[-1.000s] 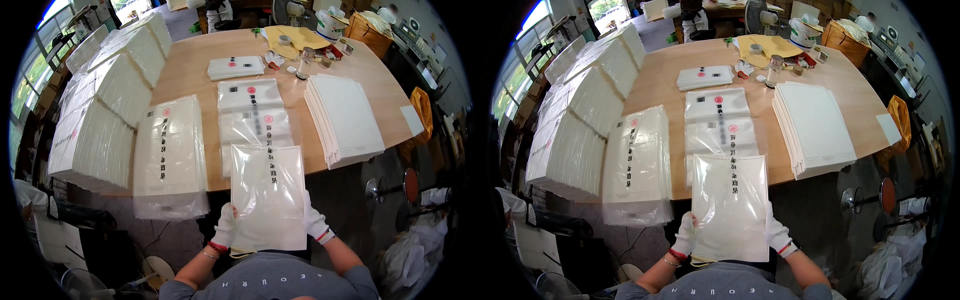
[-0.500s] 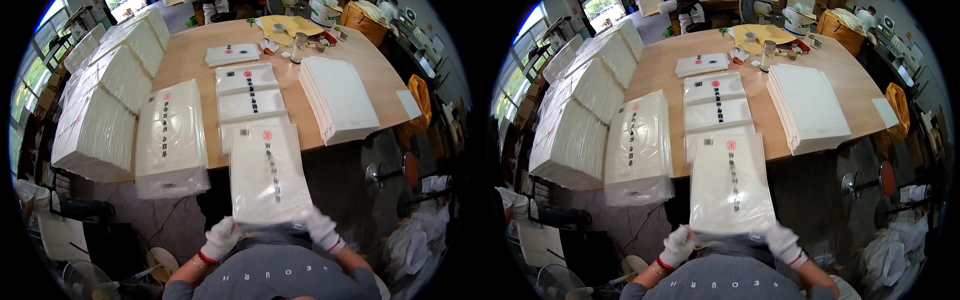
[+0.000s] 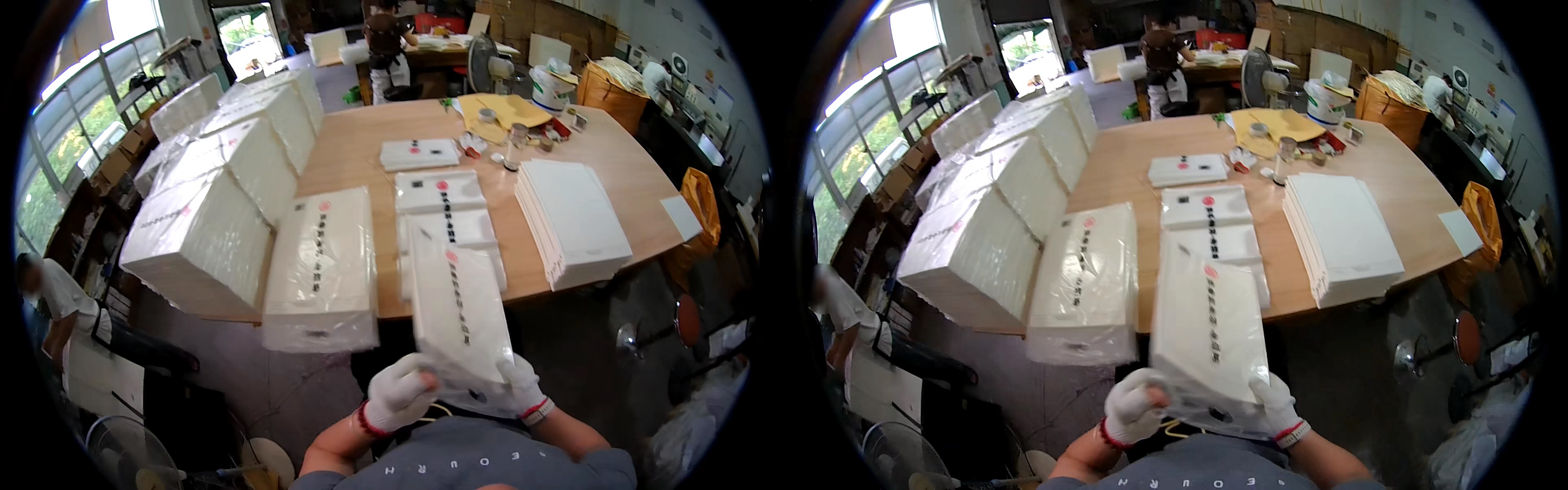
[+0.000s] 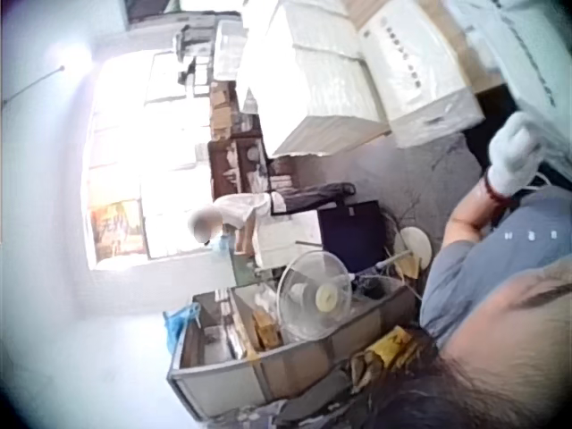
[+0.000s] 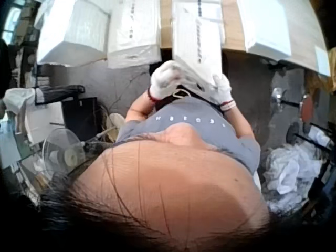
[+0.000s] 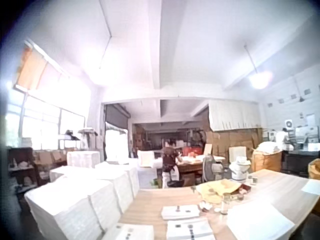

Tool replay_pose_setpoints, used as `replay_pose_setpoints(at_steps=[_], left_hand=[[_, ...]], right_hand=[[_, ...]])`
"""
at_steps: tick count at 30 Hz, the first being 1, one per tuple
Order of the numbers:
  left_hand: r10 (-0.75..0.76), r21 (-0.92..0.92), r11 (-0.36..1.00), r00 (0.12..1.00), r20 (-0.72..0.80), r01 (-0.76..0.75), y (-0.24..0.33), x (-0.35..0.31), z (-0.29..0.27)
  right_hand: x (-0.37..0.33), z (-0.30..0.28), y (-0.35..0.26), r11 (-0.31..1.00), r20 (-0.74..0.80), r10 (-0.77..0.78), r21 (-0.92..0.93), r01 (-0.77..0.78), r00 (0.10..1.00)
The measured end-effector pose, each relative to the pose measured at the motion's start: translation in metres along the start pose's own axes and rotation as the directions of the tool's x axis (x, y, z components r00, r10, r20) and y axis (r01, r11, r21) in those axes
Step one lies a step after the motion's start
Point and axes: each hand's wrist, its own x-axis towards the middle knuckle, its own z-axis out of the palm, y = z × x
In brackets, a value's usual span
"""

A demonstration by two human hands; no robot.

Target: The person repeatedly picks up white paper sheets, places them into clear plastic sleeves, and stacks the sealed packages on the table. The process is performed one at a time in a repetitive loop.

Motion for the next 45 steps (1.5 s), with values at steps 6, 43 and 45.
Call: replay_pose_setpoints(at_steps=[6, 43, 45], left_hand=[[-0.104, -0.146, 0.989, 0.579, -0.808, -0.026, -0.089, -0.005, -0.068], [-0.591, 0.223, 0.806, 0.758, 0.276, 0.548, -0.315, 0.163, 0.127], [-0.465, 0.078, 0.881, 0.826, 0.319, 0.466, -0.297, 0.168, 0.122]], right_hand=[[0.132, 0.075, 0.025, 0.994, 0.323, 0.062, 0.061, -0.086, 0.944], [0.197, -0.056, -0.022, 0.983, -0.182, 0.035, -0.170, -0.066, 0.983], [0.235, -0.032, -0.039, 0.989, -0.193, -0.096, -0.127, 0.073, 0.977]])
